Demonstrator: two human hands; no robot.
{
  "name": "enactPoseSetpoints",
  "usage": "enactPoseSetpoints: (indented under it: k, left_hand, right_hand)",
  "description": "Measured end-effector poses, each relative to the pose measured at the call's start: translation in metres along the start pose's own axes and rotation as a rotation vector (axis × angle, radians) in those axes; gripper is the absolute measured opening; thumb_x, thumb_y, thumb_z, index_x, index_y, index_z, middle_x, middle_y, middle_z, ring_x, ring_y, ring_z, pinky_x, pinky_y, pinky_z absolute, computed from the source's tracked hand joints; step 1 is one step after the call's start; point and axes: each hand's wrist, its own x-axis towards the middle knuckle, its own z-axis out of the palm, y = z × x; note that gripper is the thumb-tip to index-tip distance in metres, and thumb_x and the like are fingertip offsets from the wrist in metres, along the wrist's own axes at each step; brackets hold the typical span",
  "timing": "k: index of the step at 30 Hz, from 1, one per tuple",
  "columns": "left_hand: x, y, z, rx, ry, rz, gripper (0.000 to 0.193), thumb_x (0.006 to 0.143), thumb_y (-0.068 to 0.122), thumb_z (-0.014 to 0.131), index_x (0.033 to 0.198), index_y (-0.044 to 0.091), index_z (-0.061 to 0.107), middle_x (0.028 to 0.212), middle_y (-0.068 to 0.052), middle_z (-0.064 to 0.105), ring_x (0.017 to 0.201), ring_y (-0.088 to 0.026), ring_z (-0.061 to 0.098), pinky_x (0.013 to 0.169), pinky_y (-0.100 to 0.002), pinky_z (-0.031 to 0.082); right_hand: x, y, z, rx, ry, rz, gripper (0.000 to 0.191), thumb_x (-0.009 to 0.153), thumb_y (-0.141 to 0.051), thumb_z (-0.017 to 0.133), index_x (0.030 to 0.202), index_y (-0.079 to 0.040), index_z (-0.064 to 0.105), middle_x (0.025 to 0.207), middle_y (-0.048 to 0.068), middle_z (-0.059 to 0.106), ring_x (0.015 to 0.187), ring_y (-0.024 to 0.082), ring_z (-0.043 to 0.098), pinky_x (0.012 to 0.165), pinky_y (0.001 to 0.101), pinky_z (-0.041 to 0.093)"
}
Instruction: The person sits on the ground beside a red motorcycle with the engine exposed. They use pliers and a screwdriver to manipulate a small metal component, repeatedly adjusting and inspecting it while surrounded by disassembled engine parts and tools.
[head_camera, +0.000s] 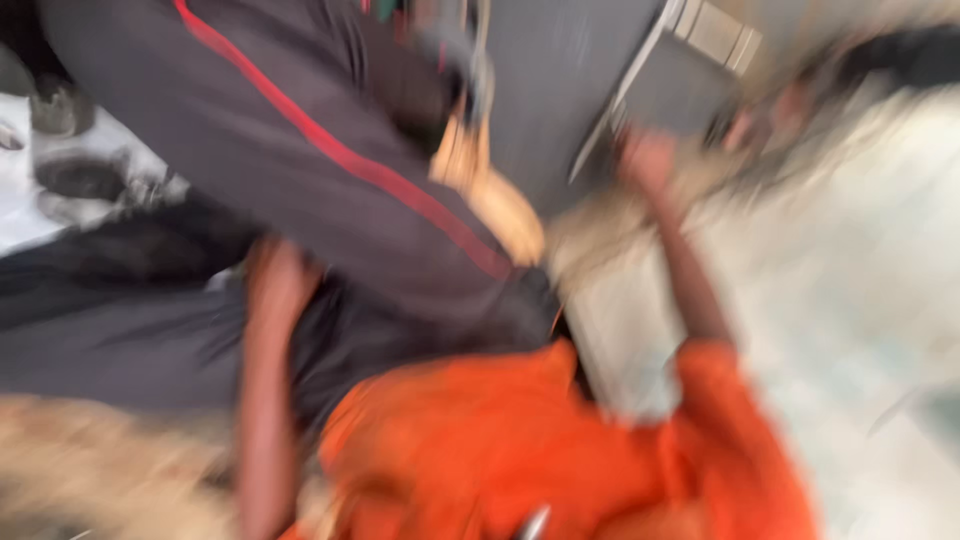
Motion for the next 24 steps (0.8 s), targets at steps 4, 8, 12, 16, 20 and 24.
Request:
enactPoseSetpoints:
  k: [4, 8, 12, 16, 20, 24]
  left_hand:
    - [0.004, 0.004, 0.005, 0.04, 0.098, 0.184, 0.03, 0.079, 0.014, 0.078, 0.101, -0.004, 0.071, 0.099, -0.028, 0.069, 0.088, -0.05, 0.064, 0.076, -0.055, 0.051]
    - [0.008, 0.021, -0.013, 0.161, 0.125, -0.051, 0.02, 0.082, 0.01, 0.075, 0.092, -0.005, 0.068, 0.093, -0.027, 0.068, 0.085, -0.044, 0.067, 0.077, -0.05, 0.054]
    - [-0.012, 0.07, -0.072, -0.331, 0.52, 0.029, 0.012, 0.107, 0.004, 0.064, 0.113, -0.006, 0.068, 0.094, -0.018, 0.066, 0.08, -0.03, 0.067, 0.072, -0.04, 0.052]
    - [-0.025, 0.15, -0.117, -0.366, 0.824, 0.285, 0.001, 0.104, 0.005, 0.066, 0.105, 0.005, 0.066, 0.095, -0.009, 0.072, 0.08, -0.025, 0.063, 0.07, -0.035, 0.05]
    - [-0.01, 0.223, -0.114, -0.633, 0.34, 0.438, 0.04, 0.092, 0.013, 0.081, 0.128, 0.005, 0.065, 0.12, -0.014, 0.065, 0.108, -0.027, 0.068, 0.09, -0.035, 0.06]
    - [0.012, 0.247, -0.103, -0.632, 0.249, 0.591, 0.05, 0.089, 0.009, 0.08, 0.133, -0.001, 0.061, 0.13, -0.018, 0.066, 0.119, -0.034, 0.067, 0.101, -0.039, 0.056]
  right_hand:
    - [-0.023, 0.009, -0.006, -0.002, 0.011, -0.083, 0.033, 0.113, -0.039, 0.049, 0.105, -0.009, 0.06, 0.084, 0.021, 0.069, 0.07, 0.043, 0.064, 0.06, 0.0527, 0.046]
    - [-0.029, 0.001, -0.009, 0.196, 0.306, -0.28, 0.031, 0.116, -0.034, 0.052, 0.099, -0.008, 0.054, 0.086, 0.015, 0.065, 0.075, 0.04, 0.062, 0.059, 0.0492, 0.044]
    - [-0.032, -0.019, -0.016, 0.241, 0.385, -0.399, 0.032, 0.114, -0.033, 0.052, 0.094, -0.009, 0.052, 0.079, 0.012, 0.059, 0.066, 0.033, 0.058, 0.056, 0.0447, 0.043]
    - [-0.047, -0.036, -0.022, 0.27, 0.396, -0.493, 0.037, 0.117, -0.038, 0.042, 0.092, -0.012, 0.053, 0.071, 0.004, 0.052, 0.055, 0.02, 0.049, 0.049, 0.0369, 0.039]
    - [-0.067, -0.054, -0.03, 0.279, 0.475, -0.588, 0.046, 0.117, -0.042, 0.033, 0.088, -0.013, 0.053, 0.065, -0.001, 0.044, 0.048, 0.014, 0.037, 0.042, 0.0328, 0.031]
    - [-0.08, -0.083, -0.053, 0.312, 0.631, -0.72, 0.051, 0.106, -0.053, 0.036, 0.077, -0.012, 0.048, 0.06, 0.0, 0.041, 0.045, 0.013, 0.037, 0.041, 0.033, 0.034]
